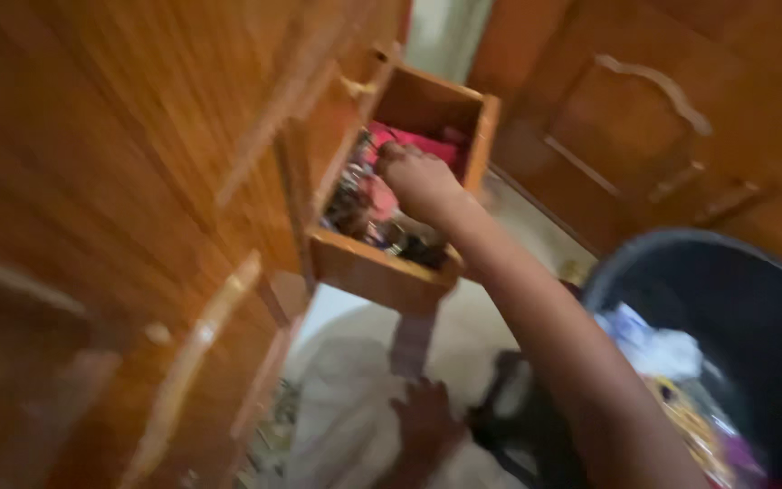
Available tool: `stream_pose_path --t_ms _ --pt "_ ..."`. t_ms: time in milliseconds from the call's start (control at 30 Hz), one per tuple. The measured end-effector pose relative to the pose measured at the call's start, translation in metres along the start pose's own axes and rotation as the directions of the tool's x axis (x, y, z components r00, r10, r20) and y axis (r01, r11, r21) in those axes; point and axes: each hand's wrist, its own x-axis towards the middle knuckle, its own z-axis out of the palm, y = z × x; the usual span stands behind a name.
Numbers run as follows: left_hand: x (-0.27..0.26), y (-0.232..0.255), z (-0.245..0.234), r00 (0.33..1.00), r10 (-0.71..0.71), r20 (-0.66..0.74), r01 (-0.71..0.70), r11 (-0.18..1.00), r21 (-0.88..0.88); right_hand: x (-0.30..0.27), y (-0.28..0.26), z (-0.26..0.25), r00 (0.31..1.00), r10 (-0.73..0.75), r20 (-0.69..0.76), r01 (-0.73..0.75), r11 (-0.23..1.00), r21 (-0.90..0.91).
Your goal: The person sorts various items including bangles, small packets, and pieces of cloth by picking them from multiple wooden drawers and placing them into a large black basin positioned on the floor.
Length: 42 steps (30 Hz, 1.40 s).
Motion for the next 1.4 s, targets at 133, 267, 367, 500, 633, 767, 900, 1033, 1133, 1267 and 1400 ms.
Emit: stream_pose_path --t_ms 133,267,367,500,633,767,900,1033,1133,1267,1400 --pt "0.013 0.001 0.004 0.998 -0.029 0.062 0.033 0.998 -0.060 0.042 0.030 0.041 0.981 0.159 0.112 -0.165 0.985 0.043" --pt "0.013 0.003 0.002 0.991 -0.002 0.137 0.014 0.996 -0.086 0.070 0.071 0.096 0.967 0.140 0.213 -0.176 0.972 0.158" --pt "0.018 0.001 0.006 0.989 0.006 0.149 0.008 0.995 -0.095 0.098 0.081 0.154 0.958 -0.078 0.275 -0.020 0.942 0.334" --pt "0.033 0.002 0.005 0.959 -0.031 0.282 0.052 0.996 -0.066 0.112 0.092 0.179 0.938 -0.131 0.321 -0.022 0.901 0.434" --pt "0.026 0.005 0.014 0.982 -0.035 0.185 0.041 0.999 -0.030 0.111 0.090 0.197 0.967 -0.149 0.208 0.067 0.931 0.358" --pt "0.021 0.001 0.018 0.994 -0.006 0.112 0.014 0.998 -0.067 0.107 0.091 0.212 0.944 -0.036 0.328 -0.070 0.950 0.305" --pt "0.021 0.002 0.010 0.993 0.011 0.114 -0.008 1.000 -0.025 0.107 0.082 0.191 0.854 -0.074 0.516 0.049 0.997 0.062" --pt "0.014 0.005 -0.002 0.996 -0.005 0.084 0.009 0.999 -0.039 0.090 0.071 0.151 0.851 0.098 0.516 -0.279 0.917 0.286" --pt "0.012 0.008 -0.015 0.991 -0.017 0.134 0.022 0.999 -0.037 0.079 0.062 0.129 0.909 0.116 0.400 -0.260 0.908 0.329" --pt "0.005 0.012 -0.023 0.992 -0.027 0.123 0.037 0.996 -0.080 0.072 0.058 0.106 0.857 0.118 0.502 -0.390 0.786 0.480" --pt "0.007 0.011 -0.022 0.989 -0.015 0.150 0.022 0.999 -0.041 0.071 0.056 0.102 0.830 0.038 0.556 -0.400 0.735 0.548"
